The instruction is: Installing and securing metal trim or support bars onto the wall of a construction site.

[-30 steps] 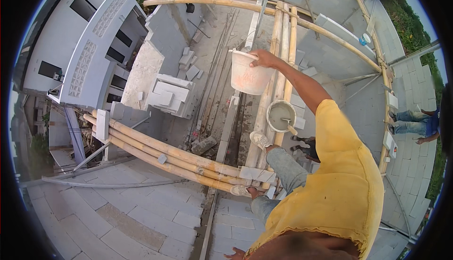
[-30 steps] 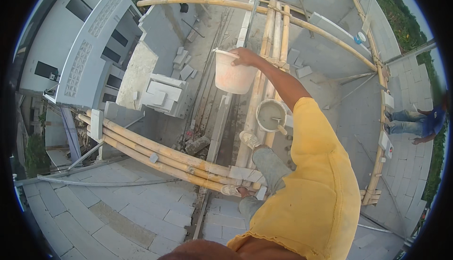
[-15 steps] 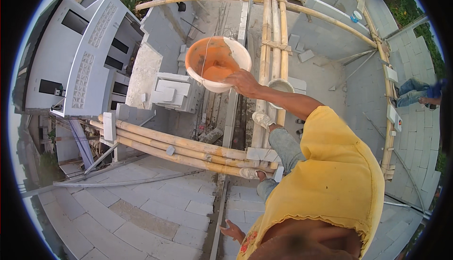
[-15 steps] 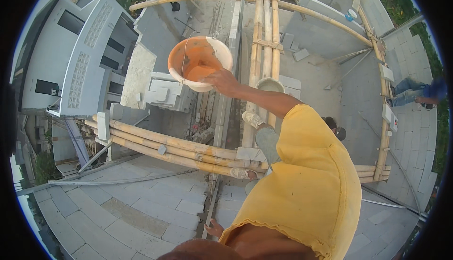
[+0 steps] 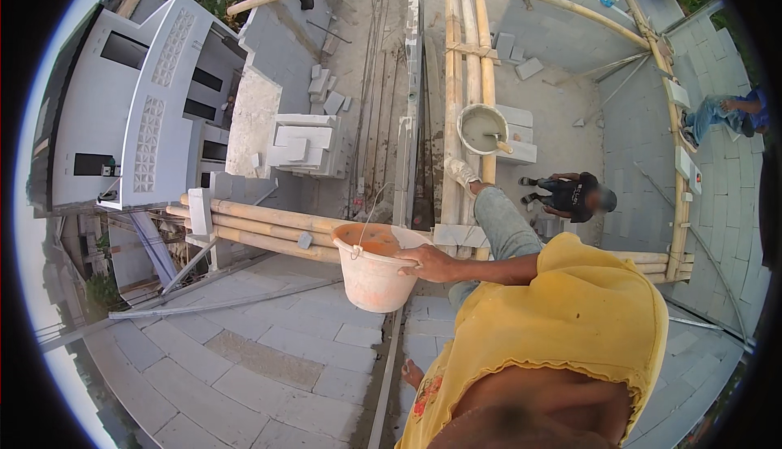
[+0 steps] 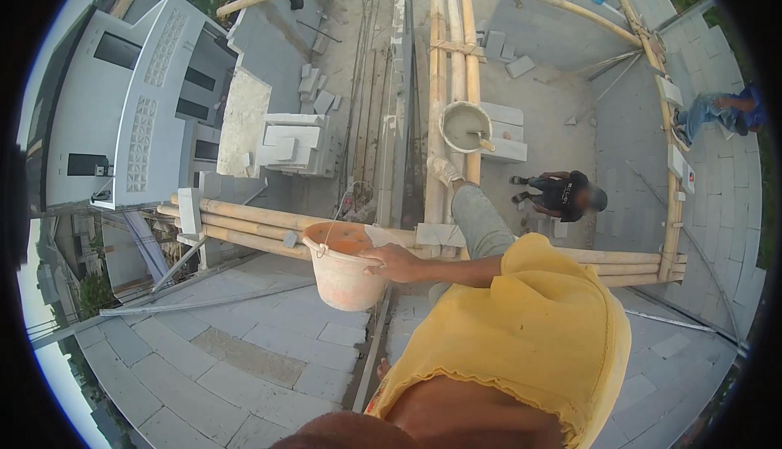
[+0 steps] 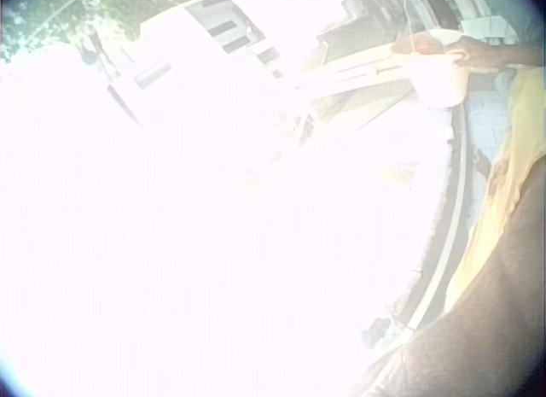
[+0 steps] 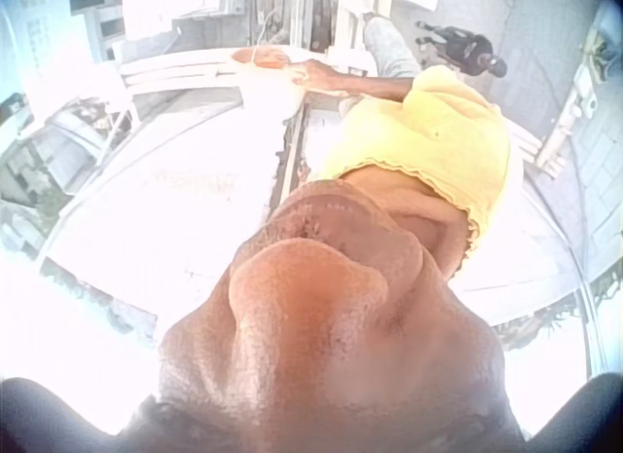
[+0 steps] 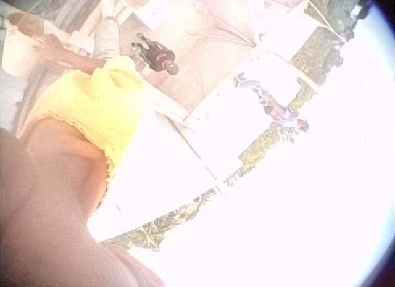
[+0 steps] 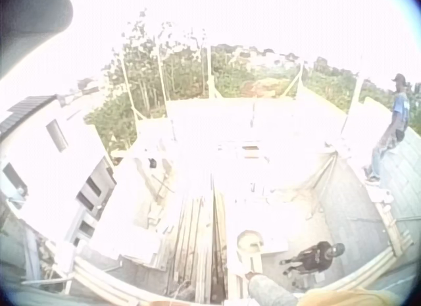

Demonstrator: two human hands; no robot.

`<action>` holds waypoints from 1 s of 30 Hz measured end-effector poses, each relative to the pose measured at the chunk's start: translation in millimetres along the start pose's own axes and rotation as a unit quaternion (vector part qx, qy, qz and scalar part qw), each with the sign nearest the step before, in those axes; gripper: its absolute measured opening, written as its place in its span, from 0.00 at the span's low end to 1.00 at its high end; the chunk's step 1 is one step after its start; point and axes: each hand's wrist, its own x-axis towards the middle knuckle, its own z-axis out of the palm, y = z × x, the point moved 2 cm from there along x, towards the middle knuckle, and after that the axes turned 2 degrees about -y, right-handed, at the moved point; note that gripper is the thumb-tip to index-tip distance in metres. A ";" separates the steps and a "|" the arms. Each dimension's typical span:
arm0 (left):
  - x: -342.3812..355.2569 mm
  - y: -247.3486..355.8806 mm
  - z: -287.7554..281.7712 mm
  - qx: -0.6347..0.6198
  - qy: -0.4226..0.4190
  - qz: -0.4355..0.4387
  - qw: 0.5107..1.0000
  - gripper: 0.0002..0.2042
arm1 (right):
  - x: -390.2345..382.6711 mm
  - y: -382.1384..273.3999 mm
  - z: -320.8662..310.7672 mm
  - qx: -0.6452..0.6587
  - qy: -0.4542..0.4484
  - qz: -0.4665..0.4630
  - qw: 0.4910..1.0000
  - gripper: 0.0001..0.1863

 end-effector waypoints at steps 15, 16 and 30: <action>-27.4 208.0 91.1 -0.043 -0.011 0.037 0.998 0.22 | 300.1 -74.6 -599.7 -0.144 0.210 0.012 0.967 0.26; -29.6 218.8 98.5 -0.023 -0.049 0.037 0.998 0.22 | 298.3 -76.9 -596.5 -0.154 0.231 0.025 0.960 0.26; 24.5 119.0 27.0 -0.051 -0.065 0.035 0.996 0.25 | 32.5 48.0 -81.9 -0.106 0.004 0.069 0.992 0.26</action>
